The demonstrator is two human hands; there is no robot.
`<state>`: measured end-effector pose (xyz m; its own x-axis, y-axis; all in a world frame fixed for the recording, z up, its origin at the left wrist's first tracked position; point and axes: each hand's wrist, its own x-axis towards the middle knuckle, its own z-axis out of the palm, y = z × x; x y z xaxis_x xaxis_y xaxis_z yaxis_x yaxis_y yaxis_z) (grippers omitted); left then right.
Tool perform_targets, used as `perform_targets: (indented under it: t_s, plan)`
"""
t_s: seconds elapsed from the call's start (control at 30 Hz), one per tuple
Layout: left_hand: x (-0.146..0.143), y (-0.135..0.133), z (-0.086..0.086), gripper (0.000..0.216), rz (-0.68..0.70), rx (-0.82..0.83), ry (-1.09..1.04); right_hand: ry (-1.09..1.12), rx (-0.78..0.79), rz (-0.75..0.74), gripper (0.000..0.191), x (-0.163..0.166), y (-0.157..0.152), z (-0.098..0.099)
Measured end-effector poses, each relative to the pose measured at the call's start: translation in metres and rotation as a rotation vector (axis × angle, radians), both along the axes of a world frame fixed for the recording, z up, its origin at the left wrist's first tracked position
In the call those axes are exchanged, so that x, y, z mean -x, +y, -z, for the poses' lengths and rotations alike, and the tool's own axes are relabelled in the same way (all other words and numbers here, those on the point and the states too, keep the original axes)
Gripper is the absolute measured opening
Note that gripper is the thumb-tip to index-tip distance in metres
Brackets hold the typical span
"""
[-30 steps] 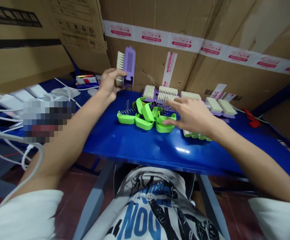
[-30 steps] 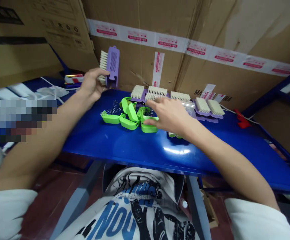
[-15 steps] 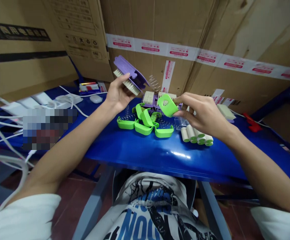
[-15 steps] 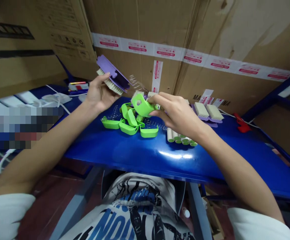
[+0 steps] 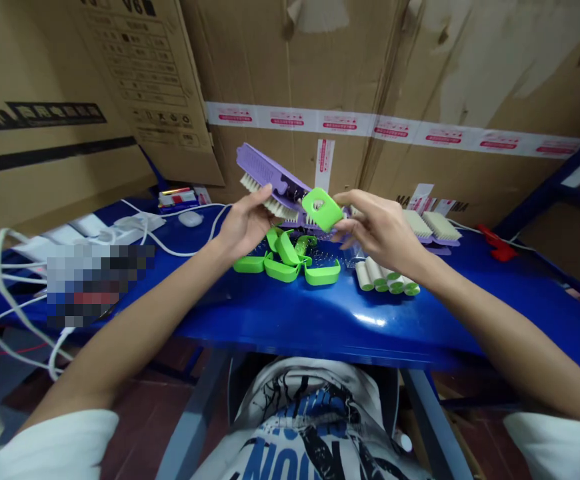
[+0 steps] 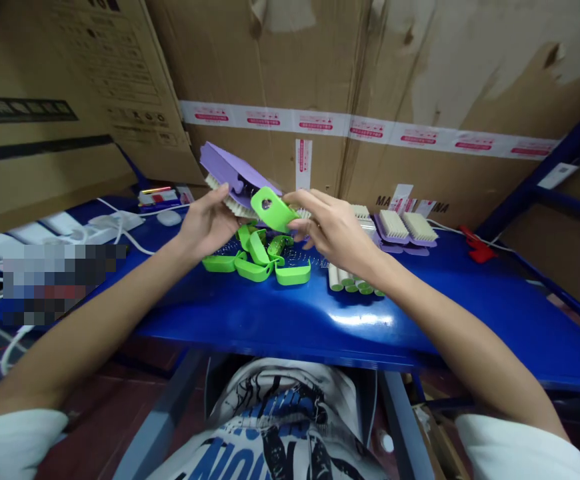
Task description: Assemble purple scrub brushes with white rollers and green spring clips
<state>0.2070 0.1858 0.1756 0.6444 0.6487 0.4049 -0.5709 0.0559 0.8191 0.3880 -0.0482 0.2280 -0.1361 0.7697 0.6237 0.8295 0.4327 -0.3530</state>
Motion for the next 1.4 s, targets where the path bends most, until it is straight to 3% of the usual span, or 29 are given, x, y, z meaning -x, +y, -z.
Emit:
perform_targets:
  t_s: [0.23,0.37,0.53,0.67,0.77,0.9,1.2,1.4]
  plan:
    - [-0.006,-0.050,0.006,0.064,-0.029,-0.020,-0.062,0.485,0.109,0.079,0.070,0.020,0.004,0.010]
    - [-0.006,-0.064,0.012,0.070,-0.048,-0.052,-0.076,0.475,0.115,0.246,0.075,0.027,0.006,0.016]
    - [-0.007,-0.068,0.017,0.067,-0.038,-0.043,-0.050,0.570,0.087,0.078,0.084,0.026,0.010,0.020]
    - [-0.007,-0.069,0.018,0.067,-0.011,-0.025,-0.048,0.646,0.188,0.027,0.096,0.022,0.010,0.018]
    - [-0.004,-0.073,0.019,0.057,0.002,-0.032,-0.037,0.642,0.203,0.015,0.100,0.022,0.009,0.016]
    - [-0.002,-0.079,0.019,0.049,-0.004,-0.066,-0.043,0.621,0.114,0.041,0.090,0.026,0.011,0.020]
    - [-0.001,-0.091,0.012,0.075,-0.055,-0.075,-0.027,0.598,0.014,0.032,0.080,0.031,0.015,0.037]
    - [0.001,-0.095,0.013,0.088,-0.087,-0.122,0.045,0.453,0.057,0.000,0.132,0.024,0.018,0.039]
